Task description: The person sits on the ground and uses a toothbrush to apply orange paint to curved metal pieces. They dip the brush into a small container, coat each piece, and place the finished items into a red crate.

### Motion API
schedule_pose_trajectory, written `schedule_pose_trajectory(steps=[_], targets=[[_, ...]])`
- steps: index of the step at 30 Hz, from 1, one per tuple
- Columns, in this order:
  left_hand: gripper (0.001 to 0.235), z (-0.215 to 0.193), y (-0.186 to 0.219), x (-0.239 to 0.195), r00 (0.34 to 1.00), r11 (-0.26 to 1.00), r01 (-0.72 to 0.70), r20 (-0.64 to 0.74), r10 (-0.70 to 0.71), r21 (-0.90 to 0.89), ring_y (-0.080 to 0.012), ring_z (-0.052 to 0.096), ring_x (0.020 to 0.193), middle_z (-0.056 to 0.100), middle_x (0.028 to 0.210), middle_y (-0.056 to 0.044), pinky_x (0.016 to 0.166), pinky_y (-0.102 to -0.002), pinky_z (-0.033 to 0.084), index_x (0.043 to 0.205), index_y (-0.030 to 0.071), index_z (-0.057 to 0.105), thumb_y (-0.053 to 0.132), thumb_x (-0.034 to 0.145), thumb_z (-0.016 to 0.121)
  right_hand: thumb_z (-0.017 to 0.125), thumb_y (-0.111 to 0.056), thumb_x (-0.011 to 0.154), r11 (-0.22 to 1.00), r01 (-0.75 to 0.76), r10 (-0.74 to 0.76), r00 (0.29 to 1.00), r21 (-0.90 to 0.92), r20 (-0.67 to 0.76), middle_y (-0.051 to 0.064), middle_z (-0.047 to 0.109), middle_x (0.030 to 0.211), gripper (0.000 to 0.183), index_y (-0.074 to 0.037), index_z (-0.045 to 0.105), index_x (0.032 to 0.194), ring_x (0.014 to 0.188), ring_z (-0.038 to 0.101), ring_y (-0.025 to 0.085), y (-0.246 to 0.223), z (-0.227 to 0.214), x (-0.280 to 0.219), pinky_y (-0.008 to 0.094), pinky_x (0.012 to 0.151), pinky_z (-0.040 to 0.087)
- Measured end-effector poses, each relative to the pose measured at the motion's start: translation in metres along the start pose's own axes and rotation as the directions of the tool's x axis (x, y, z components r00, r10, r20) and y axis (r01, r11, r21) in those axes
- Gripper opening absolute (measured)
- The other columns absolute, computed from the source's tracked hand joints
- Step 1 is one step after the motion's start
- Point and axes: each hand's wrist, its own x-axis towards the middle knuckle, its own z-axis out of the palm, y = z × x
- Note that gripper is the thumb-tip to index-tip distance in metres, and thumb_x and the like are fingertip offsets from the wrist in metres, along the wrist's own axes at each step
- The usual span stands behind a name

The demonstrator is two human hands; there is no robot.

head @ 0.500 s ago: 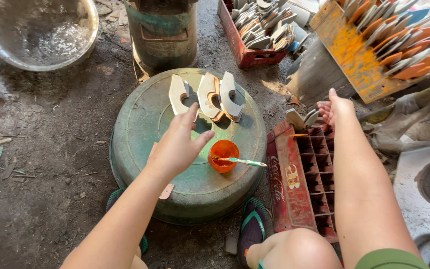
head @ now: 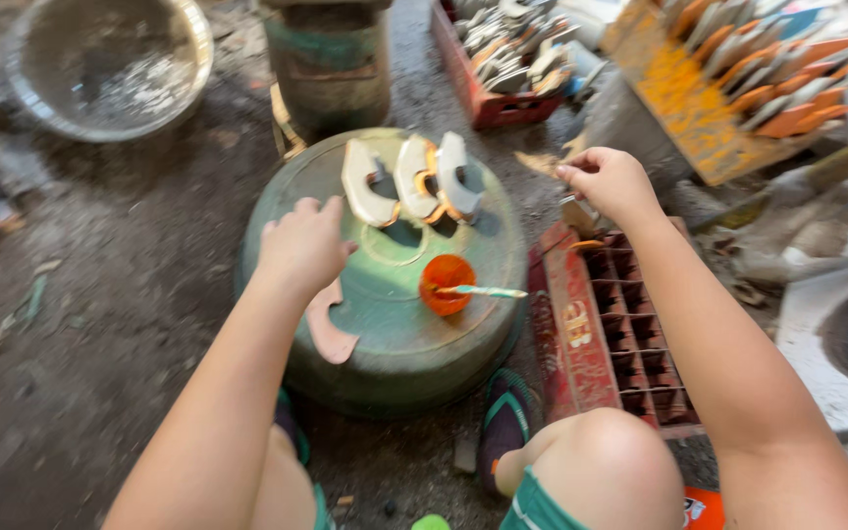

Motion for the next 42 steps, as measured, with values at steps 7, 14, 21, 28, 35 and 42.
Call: schedule_pose_trajectory(steps=[7, 14, 21, 28, 35, 42], targets=[[0.037, 0.005, -0.039, -0.004, 0.988, 0.992, 0.125, 0.089, -0.126, 0.02, -0.0369, 0.066, 0.113, 0.066, 0.125, -0.017, 0.094, -0.053, 0.051, 0.122, 0.01, 0.066, 0.03, 0.092, 0.071, 0.076, -0.036, 0.085, 0.758, 0.596, -0.458, 0.776, -0.267, 0.433, 0.013, 0.072, 0.1, 0.03, -0.01, 0.077, 0.099, 0.099, 0.067, 0.031, -0.064, 0.192, -0.082, 0.044, 0.084, 0.054], [0.033, 0.01, -0.052, -0.004, 0.974, 0.996, 0.091, 0.209, -0.087, -0.012, -0.0338, 0.069, 0.113, 0.071, 0.12, -0.016, 0.092, -0.046, 0.057, 0.115, 0.012, 0.073, 0.034, 0.091, 0.073, 0.081, -0.044, 0.076, 0.724, 0.531, -0.374, 0.839, -0.441, 0.396, 0.016, 0.067, 0.107, 0.074, -0.011, 0.058, 0.137, 0.1, 0.066, 0.034, -0.065, 0.367, -0.178, 0.048, 0.082, 0.055], [0.043, 0.001, -0.055, -0.018, 0.967, 0.997, 0.068, 0.25, -0.057, -0.034, -0.0329, 0.069, 0.111, 0.072, 0.119, -0.012, 0.091, -0.047, 0.057, 0.12, 0.011, 0.07, 0.043, 0.09, 0.074, 0.078, -0.041, 0.083, 0.897, 0.405, -0.384, 0.912, -0.176, 0.141, 0.015, 0.064, 0.121, 0.075, -0.013, 0.051, 0.147, 0.114, 0.062, 0.035, -0.029, 0.382, -0.165, 0.049, 0.092, 0.054], [0.051, -0.007, -0.054, -0.026, 0.967, 0.999, 0.036, 0.253, -0.027, -0.031, -0.0325, 0.065, 0.117, 0.069, 0.124, -0.013, 0.094, -0.047, 0.055, 0.126, 0.012, 0.064, 0.049, 0.091, 0.072, 0.072, -0.016, 0.082, 0.744, 0.487, -0.384, 0.872, -0.457, 0.303, 0.018, 0.055, 0.132, 0.074, -0.013, 0.044, 0.15, 0.119, 0.054, 0.038, -0.059, 0.39, -0.198, 0.051, 0.09, 0.049], [0.055, 0.005, -0.07, -0.018, 0.971, 1.0, 0.018, 0.237, -0.02, 0.012, -0.0321, 0.066, 0.117, 0.07, 0.124, -0.014, 0.095, -0.047, 0.055, 0.125, 0.009, 0.064, 0.052, 0.092, 0.07, 0.047, -0.006, 0.105, 0.856, 0.506, -0.439, 0.819, 0.105, -0.369, 0.019, 0.056, 0.126, 0.047, -0.004, 0.046, 0.152, 0.118, 0.061, 0.036, -0.024, 0.354, -0.199, 0.043, 0.105, 0.05], [0.061, 0.081, -0.034, 0.0, 0.929, 0.979, -0.013, 0.359, 0.088, -0.205, -0.0386, 0.07, 0.102, 0.075, 0.112, -0.025, 0.089, -0.046, 0.054, 0.105, -0.005, 0.077, 0.054, 0.102, 0.059, 0.053, -0.011, 0.102, 0.943, 0.258, -0.215, 0.955, 0.21, -0.206, 0.022, 0.061, 0.123, 0.041, -0.002, 0.053, 0.141, 0.116, 0.061, 0.038, -0.027, 0.331, -0.202, 0.045, 0.101, 0.047]])
